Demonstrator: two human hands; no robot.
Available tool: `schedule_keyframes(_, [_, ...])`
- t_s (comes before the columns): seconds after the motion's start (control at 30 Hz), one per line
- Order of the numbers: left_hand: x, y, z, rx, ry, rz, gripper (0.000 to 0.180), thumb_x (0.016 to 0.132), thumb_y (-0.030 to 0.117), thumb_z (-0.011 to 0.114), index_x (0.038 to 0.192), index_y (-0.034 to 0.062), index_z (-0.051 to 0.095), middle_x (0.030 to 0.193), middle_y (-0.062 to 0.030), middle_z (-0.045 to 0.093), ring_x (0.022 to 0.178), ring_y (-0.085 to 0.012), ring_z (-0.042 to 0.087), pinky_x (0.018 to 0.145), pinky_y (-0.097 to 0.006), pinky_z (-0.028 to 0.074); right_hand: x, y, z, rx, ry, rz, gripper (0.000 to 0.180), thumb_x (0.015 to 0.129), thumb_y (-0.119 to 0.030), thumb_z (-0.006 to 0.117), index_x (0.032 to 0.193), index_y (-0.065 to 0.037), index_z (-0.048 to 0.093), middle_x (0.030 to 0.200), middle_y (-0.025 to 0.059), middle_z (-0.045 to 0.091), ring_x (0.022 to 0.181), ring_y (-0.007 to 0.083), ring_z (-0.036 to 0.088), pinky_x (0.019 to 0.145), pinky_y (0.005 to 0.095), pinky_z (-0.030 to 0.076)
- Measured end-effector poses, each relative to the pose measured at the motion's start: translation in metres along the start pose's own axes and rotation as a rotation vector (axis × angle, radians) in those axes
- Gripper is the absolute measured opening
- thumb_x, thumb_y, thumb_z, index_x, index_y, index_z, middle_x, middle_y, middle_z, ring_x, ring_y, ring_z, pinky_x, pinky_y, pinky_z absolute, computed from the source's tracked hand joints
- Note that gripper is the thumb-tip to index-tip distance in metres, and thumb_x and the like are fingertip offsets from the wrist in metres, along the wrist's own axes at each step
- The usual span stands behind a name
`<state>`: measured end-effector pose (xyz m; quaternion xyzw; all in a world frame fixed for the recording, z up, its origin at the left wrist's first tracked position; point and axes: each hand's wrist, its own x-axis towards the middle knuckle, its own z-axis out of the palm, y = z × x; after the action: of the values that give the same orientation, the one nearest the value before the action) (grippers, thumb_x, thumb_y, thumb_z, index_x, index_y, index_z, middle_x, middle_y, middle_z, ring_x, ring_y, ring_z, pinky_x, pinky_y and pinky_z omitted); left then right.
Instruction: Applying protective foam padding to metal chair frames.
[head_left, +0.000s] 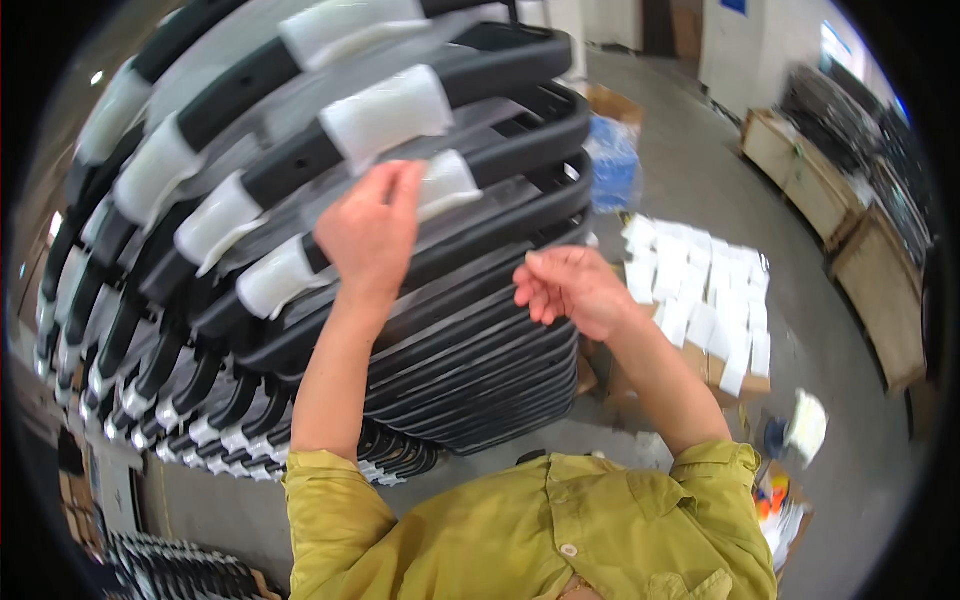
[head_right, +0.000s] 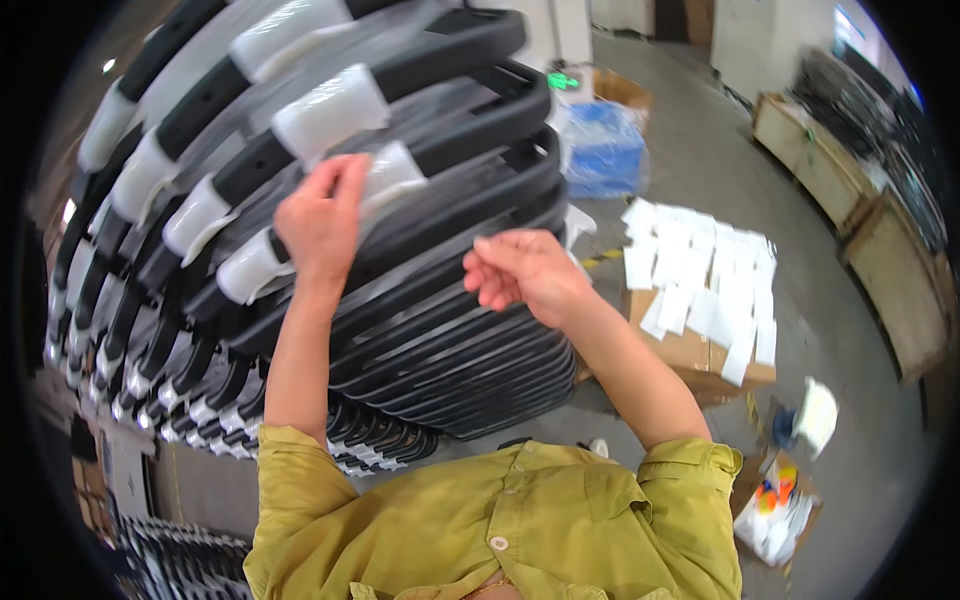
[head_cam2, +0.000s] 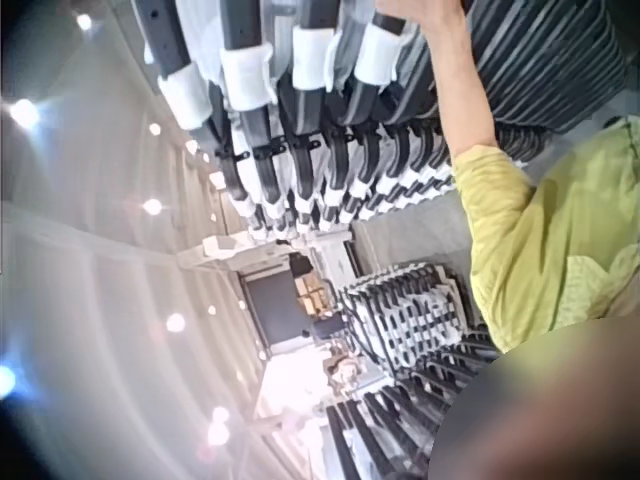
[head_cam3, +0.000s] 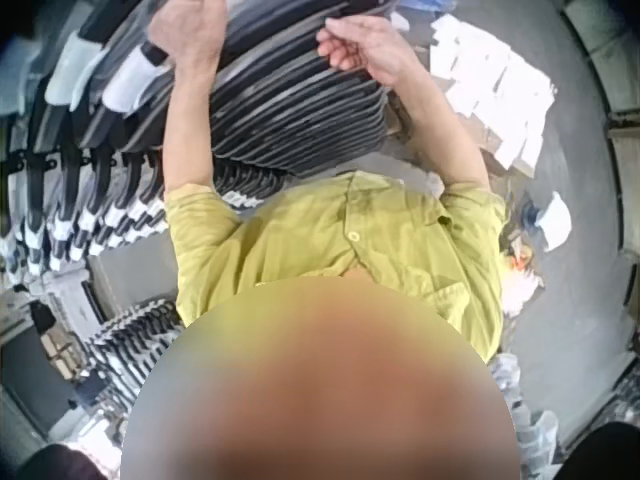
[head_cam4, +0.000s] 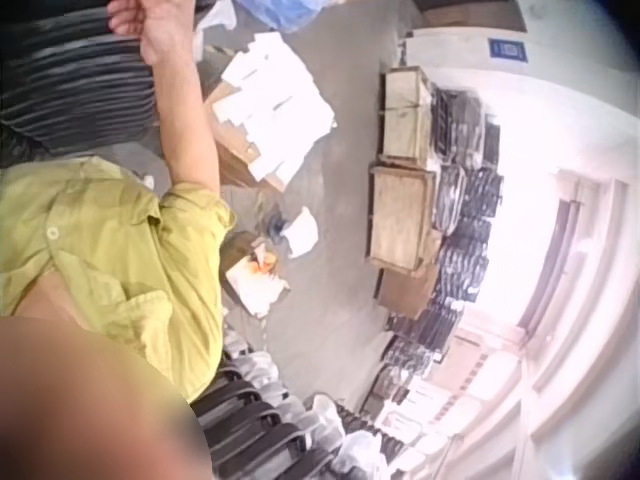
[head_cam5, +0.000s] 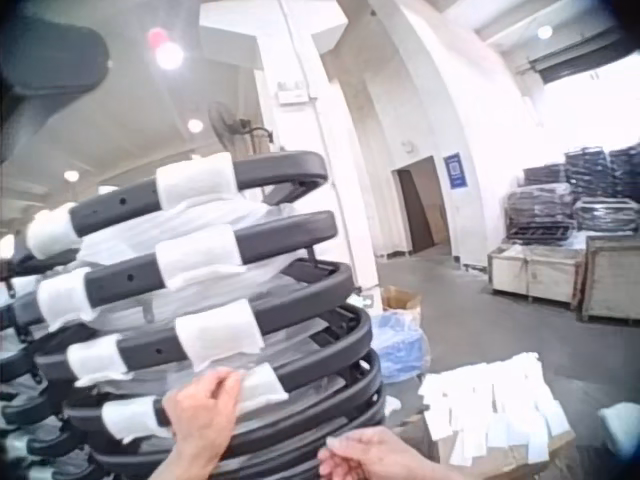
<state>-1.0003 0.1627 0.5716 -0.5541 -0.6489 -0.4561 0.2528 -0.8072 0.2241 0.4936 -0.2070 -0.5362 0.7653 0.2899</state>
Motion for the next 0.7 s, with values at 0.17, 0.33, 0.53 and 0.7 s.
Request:
schedule_keyframes(0.17, [0.004,-0.017,0.025,-0.103,0.102,-0.03,0.02,0.081,0.02,0.057,0.095,0.0058,0.061,0.088,-0.0058,0.063,0.077,-0.0146,0.058,0.07,-0.026,0.045,-0.049,0.079,-0.076,0.108,0.273,0.269,0.023,0.085,-0.024,0.053,0.083,-0.002,0.059,0.07,0.0066,0.061,0.055,0.0112,0.057,0.049,0.0219,0.046])
schedule_keyframes(0.33, [0.011,-0.05,0.018,-0.237,0.084,0.035,0.02,0.087,0.003,0.044,0.103,-0.0007,0.057,0.105,-0.01,0.057,0.096,-0.0173,0.054,0.085,-0.027,0.041,-0.095,0.144,-0.195,0.147,0.538,0.432,0.017,0.082,-0.017,0.054,0.077,-0.001,0.057,0.067,0.0084,0.059,0.054,0.0138,0.056,0.05,0.0235,0.048])
schedule_keyframes(0.53, [0.013,-0.044,-0.023,0.316,-0.209,0.348,0.031,0.087,-0.002,0.031,0.113,-0.0037,0.048,0.115,-0.0147,0.051,0.11,-0.0257,0.046,0.097,-0.032,0.031,-0.186,0.29,-0.427,-0.205,1.353,0.264,0.009,0.074,-0.009,0.054,0.078,-0.002,0.059,0.062,0.0062,0.056,0.053,0.0145,0.055,0.047,0.0268,0.045])
schedule_keyframes(0.7, [0.015,-0.02,-0.031,0.389,-0.426,-0.029,0.04,0.082,0.003,0.026,0.117,-0.0043,0.044,0.123,-0.0127,0.045,0.115,-0.023,0.04,0.099,-0.031,0.025,-0.23,0.265,-0.485,-0.97,1.693,0.909,0.06,0.066,-0.032,0.07,0.113,-0.005,0.043,0.11,0.0146,0.047,0.102,0.0322,0.045,0.084,0.0407,0.041])
